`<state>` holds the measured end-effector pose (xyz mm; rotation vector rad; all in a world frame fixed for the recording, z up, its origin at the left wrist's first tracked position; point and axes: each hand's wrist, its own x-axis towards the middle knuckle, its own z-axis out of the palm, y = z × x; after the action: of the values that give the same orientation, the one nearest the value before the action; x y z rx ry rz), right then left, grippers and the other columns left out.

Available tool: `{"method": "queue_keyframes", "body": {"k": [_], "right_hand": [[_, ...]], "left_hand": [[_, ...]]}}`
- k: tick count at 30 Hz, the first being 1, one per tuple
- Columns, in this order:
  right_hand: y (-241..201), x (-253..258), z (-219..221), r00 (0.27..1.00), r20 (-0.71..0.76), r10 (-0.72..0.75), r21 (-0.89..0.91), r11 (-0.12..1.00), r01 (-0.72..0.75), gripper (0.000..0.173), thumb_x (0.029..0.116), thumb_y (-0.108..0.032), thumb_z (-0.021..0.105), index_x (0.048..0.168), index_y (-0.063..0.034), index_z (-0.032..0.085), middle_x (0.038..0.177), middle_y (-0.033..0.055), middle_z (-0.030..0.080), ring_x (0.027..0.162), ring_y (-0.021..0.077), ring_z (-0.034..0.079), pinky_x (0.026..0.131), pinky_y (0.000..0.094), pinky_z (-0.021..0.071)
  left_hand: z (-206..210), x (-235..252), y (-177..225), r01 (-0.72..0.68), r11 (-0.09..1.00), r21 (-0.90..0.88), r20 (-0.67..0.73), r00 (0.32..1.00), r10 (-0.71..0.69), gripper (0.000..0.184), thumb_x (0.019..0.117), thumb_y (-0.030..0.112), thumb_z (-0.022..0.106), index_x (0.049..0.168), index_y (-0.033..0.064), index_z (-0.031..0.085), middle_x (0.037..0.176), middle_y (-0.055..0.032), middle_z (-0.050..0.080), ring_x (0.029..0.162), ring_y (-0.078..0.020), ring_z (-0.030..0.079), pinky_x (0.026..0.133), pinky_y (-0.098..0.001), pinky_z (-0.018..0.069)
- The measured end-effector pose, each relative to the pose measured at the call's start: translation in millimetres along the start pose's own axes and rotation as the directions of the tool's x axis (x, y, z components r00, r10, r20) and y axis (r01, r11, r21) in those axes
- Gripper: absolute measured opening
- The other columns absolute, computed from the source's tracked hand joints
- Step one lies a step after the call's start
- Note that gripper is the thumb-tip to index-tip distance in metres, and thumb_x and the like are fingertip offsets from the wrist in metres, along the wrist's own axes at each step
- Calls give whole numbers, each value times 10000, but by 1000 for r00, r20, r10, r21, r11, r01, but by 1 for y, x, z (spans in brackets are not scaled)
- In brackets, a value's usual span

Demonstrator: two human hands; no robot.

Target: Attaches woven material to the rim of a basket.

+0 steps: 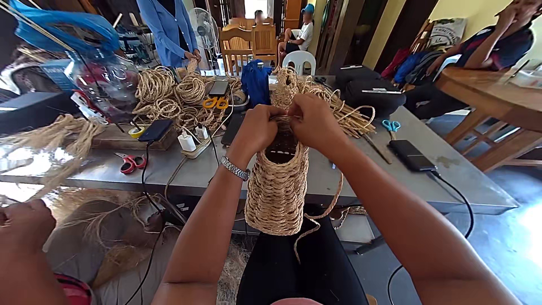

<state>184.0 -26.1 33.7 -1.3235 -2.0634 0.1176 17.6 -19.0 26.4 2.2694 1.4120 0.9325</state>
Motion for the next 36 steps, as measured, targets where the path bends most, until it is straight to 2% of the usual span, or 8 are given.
{"method": "queue_keyframes", "body": {"k": [7, 13, 18, 21, 25, 28, 32, 36], "right_hand": [[1, 0, 1, 1000, -3, -18, -8, 1000, 18, 139, 911, 2, 640, 1046, 29, 658, 1069, 196, 635, 1012, 341, 643, 869, 518, 537], [1, 1, 1, 1000, -1, -16, -11, 1000, 16, 141, 908, 9, 639, 1046, 31, 657, 1081, 202, 641, 1012, 350, 647, 865, 527, 538], [2, 1, 1, 1000, -4, -25, -6, 1000, 25, 140, 913, 0, 636, 1046, 36, 656, 1091, 207, 644, 1017, 354, 651, 870, 533, 537], [1, 0, 1, 1000, -7, -21, -13, 1000, 21, 125, 917, -3, 636, 1037, 23, 657, 1088, 200, 640, 1014, 345, 649, 865, 526, 540], [-2, -1, 1, 1000, 1, -15, -28, 999, 15, 146, 920, -1, 630, 1062, 21, 660, 1141, 207, 641, 1059, 354, 647, 898, 526, 539], [-3, -2, 1, 1000, 7, -6, -21, 1000, 6, 155, 917, 9, 631, 1069, 19, 658, 1153, 205, 636, 1055, 351, 648, 893, 529, 545], [-2, -2, 1, 1000, -5, -15, -20, 1000, 15, 147, 916, 9, 633, 1059, 20, 661, 1124, 203, 638, 1045, 357, 645, 891, 536, 538], [-3, -2, 0, 1000, 1, -9, -21, 1000, 9, 159, 917, 8, 635, 1073, 18, 659, 1135, 199, 639, 1046, 347, 650, 895, 522, 542]], "left_hand": [[4, 1, -13, -25, 994, -110, -11, 1000, 24, 332, 1052, 133, 483, 1285, 151, 720, 1224, -51, 730, 1172, -161, 661, 1019, -457, 493], [10, 2, -20, -14, 979, -203, -92, 996, -5, 450, 1122, 241, 245, 1277, 108, 647, 1217, -82, 689, 1161, -182, 629, 985, -465, 478], [11, 1, -21, -30, 974, -224, -130, 991, 0, 406, 1137, 258, 242, 1272, 58, 569, 1173, -124, 655, 1109, -199, 627, 955, -432, 491], [8, -1, -26, -18, 894, -448, -62, 998, -11, 360, 1137, 274, 272, 1271, 62, 530, 1217, -72, 661, 1115, -125, 629, 970, -350, 506], [-15, -4, -24, 122, 725, -678, 48, 991, -123, 291, 1133, 289, 249, 1242, 153, 483, 1336, -18, 663, 1153, -165, 675, 896, -373, 569], [-25, -3, -26, 100, 832, -546, -38, 989, -144, 300, 1136, 305, 264, 1189, 141, 510, 1284, -5, 666, 1208, -154, 620, 937, -396, 514], [-29, -1, -23, 94, 956, -280, -149, 979, -139, 442, 1134, 372, 313, 1146, 42, 607, 1070, -83, 673, 993, -175, 626, 854, -400, 500], [-29, 1, -14, 57, 988, -143, -51, 997, -64, 207, 1083, 158, 468, 1259, 51, 486, 1231, -135, 568, 939, -176, 606, 795, -367, 506]]}}
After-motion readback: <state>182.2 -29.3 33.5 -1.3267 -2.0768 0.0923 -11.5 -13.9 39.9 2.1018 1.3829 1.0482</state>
